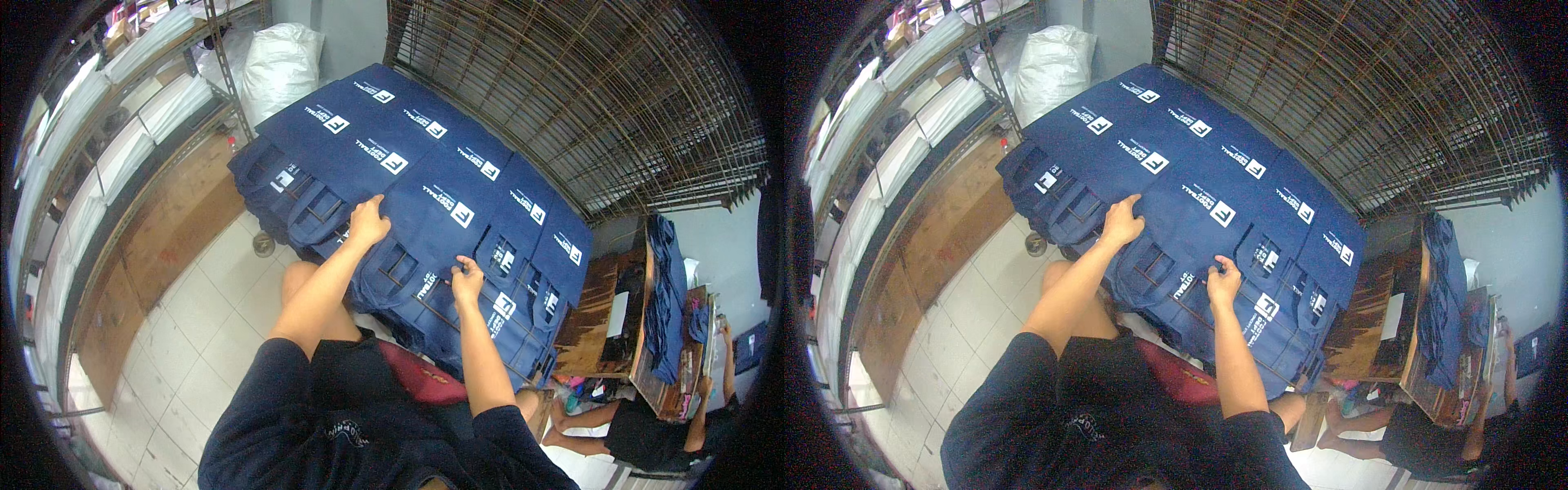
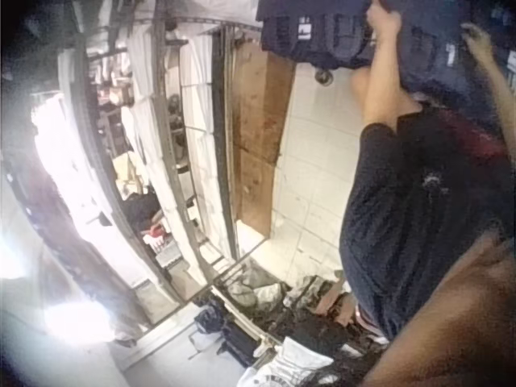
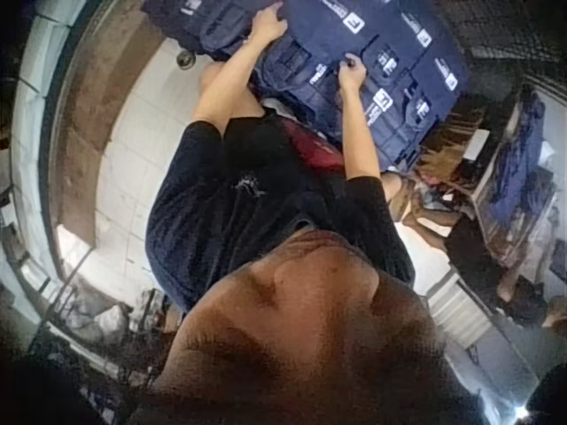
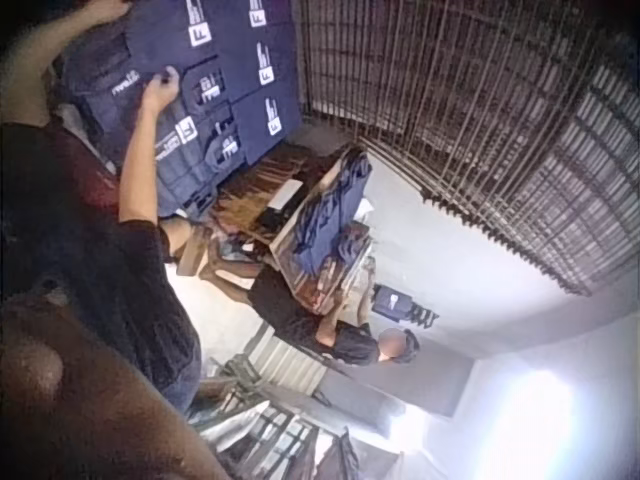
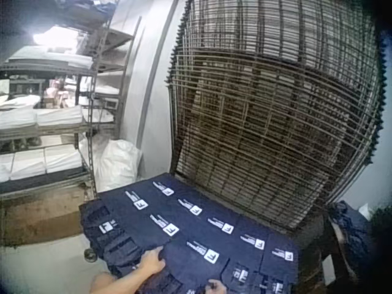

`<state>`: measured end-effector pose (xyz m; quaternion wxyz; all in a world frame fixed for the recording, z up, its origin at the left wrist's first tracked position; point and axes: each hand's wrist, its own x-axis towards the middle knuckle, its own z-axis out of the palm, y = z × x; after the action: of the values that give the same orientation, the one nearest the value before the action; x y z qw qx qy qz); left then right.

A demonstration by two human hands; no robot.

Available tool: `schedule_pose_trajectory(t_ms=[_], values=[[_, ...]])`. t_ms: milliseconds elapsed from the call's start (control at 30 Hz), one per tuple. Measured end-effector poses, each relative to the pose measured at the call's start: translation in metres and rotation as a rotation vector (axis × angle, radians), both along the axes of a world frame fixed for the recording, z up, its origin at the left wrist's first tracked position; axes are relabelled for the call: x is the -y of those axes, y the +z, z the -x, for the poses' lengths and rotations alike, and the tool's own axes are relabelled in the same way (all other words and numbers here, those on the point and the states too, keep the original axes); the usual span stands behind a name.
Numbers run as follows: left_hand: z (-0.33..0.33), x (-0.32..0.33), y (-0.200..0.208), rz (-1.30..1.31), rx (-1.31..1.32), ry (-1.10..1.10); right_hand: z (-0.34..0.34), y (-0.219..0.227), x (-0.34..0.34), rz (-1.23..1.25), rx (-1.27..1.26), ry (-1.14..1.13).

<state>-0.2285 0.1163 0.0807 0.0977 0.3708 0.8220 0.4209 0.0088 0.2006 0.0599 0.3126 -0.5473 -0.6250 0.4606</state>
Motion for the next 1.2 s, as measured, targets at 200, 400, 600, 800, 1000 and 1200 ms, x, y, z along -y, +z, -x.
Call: schedule_pose_trajectory(t_ms=[200,400,600,800,1000,1200], values=[[0.005,-0.005,-0.012,0.012,-0.093,0.012,0.004,-0.008,-0.008,-0.079,0.052,-0.009],[0.012,-0.004,-0.016,0.073,-0.131,0.035,0.007,-0.006,-0.006,-0.046,0.078,-0.007],[0.013,-0.002,-0.017,0.067,-0.13,0.041,0.005,-0.011,-0.01,-0.137,0.177,0.02],[0.012,0.0,-0.017,0.02,-0.153,0.059,0.006,-0.009,-0.006,-0.216,0.227,0.047],[0.013,0.003,-0.018,0.028,-0.121,0.058,-0.002,-0.019,-0.005,-0.368,0.245,0.047],[0.017,0.004,-0.017,0.063,-0.113,0.064,-0.002,-0.023,0.001,-0.281,0.157,0.03]])
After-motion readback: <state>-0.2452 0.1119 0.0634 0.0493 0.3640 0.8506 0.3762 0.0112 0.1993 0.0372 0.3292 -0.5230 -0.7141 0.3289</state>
